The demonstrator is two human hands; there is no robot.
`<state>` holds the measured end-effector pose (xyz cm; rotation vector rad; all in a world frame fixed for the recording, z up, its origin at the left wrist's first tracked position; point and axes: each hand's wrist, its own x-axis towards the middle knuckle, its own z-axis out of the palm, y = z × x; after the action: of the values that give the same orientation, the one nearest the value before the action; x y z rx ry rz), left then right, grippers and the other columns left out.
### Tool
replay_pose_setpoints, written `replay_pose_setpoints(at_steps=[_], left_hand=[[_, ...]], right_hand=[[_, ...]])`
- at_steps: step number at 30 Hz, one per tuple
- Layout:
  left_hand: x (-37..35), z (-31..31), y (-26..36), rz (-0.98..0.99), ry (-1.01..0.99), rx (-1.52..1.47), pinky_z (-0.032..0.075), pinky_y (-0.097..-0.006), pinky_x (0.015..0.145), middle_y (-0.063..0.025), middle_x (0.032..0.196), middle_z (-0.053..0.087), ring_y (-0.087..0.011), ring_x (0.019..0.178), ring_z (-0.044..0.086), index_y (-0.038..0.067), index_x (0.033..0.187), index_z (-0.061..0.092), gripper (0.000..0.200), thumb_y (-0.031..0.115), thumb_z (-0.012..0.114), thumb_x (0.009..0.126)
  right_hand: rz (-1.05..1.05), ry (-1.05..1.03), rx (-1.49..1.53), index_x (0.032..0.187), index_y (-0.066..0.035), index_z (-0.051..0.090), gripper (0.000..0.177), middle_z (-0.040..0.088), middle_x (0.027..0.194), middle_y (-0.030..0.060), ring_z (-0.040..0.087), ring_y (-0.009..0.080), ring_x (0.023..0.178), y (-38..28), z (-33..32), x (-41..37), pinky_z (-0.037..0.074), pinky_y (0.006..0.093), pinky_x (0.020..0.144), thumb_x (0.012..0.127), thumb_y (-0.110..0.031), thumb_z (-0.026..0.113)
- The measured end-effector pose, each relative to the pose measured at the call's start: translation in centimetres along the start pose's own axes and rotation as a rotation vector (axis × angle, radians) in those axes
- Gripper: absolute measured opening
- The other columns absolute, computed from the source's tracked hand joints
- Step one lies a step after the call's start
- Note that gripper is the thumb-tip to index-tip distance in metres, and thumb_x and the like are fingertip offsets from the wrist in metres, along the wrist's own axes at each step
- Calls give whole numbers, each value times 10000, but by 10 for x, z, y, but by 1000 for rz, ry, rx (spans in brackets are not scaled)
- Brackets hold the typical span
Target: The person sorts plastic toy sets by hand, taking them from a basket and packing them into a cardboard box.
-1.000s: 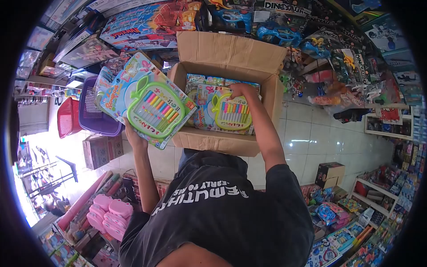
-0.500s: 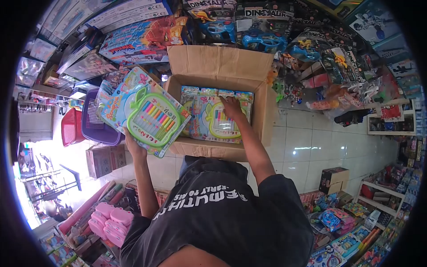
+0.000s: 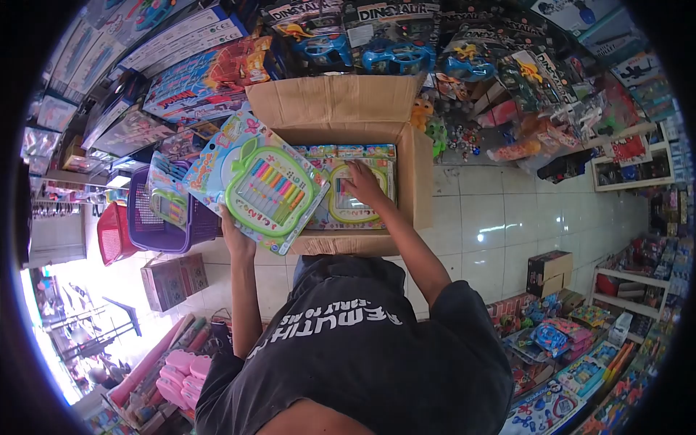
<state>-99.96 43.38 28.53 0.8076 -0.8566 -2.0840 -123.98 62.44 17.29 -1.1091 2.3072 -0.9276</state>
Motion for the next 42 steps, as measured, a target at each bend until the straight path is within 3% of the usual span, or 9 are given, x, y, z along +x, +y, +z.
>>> replay_pose_setpoints(at_steps=[1,3,5,10,23,26,33,37,42], left_hand=[[2,5,-3,-20,-21,-16,426,-352,901,-117,1185,493,-204,1058,512,2,1224,393,459,368,373,947],[10,10,-20,-45,-114,-29,385,-371,946,-113,1213,474,-211,1110,472,11,1233,390,456,366,373,947],[10,18,-39,-90,-72,-41,370,-375,962,-103,1235,459,-209,1134,453,15,1244,375,453,358,373,948],[4,36,-53,-200,-184,-119,352,-380,970,-80,1259,443,-210,1157,438,35,1276,346,404,230,440,935],[45,4,-44,-20,-161,356,449,-308,789,-94,1043,557,-143,946,555,76,1222,409,384,177,542,877],[56,-11,-56,19,-272,876,438,-289,738,-80,898,607,-151,874,566,7,1026,531,282,224,567,849],[61,-22,-78,-39,-413,1078,435,-333,796,-162,961,591,-203,909,565,-23,1117,484,427,297,566,847],[85,-42,-105,-291,-550,1469,442,-347,783,-144,989,587,-228,891,565,-19,1090,516,494,398,569,830],[95,-33,-114,-534,-646,1388,451,-351,770,-171,971,606,-243,891,581,-23,1062,527,531,439,576,805]], right_hand=[[87,-85,457,1299,-89,358,478,426,1278,172,417,296,1196,-5,-6,-1,352,420,970,894,-298,502],[49,-129,514,1280,-97,357,450,515,1157,158,536,238,1056,28,5,10,446,369,874,921,-352,450],[434,-369,1304,1278,-123,325,412,527,1105,128,571,210,978,-6,-25,-1,485,372,815,935,-333,419],[516,-33,1395,1309,-134,258,544,484,1163,118,588,204,883,-23,-40,-14,524,342,667,855,-124,557],[462,242,1254,1305,-257,365,517,524,1155,5,478,174,1028,13,-58,-9,414,373,795,853,-35,487],[390,344,1197,1331,-171,354,536,525,1153,81,507,177,996,13,-63,-7,389,290,842,843,21,460],[285,481,734,1320,-123,371,491,541,1151,91,501,166,1062,42,-32,3,382,263,888,853,8,448],[307,504,667,1291,-70,391,492,461,1253,165,440,244,1172,51,-27,2,343,326,960,825,-94,547],[257,421,219,1332,-65,318,687,417,1279,208,430,320,1167,64,-12,-4,343,378,968,756,-227,655]])
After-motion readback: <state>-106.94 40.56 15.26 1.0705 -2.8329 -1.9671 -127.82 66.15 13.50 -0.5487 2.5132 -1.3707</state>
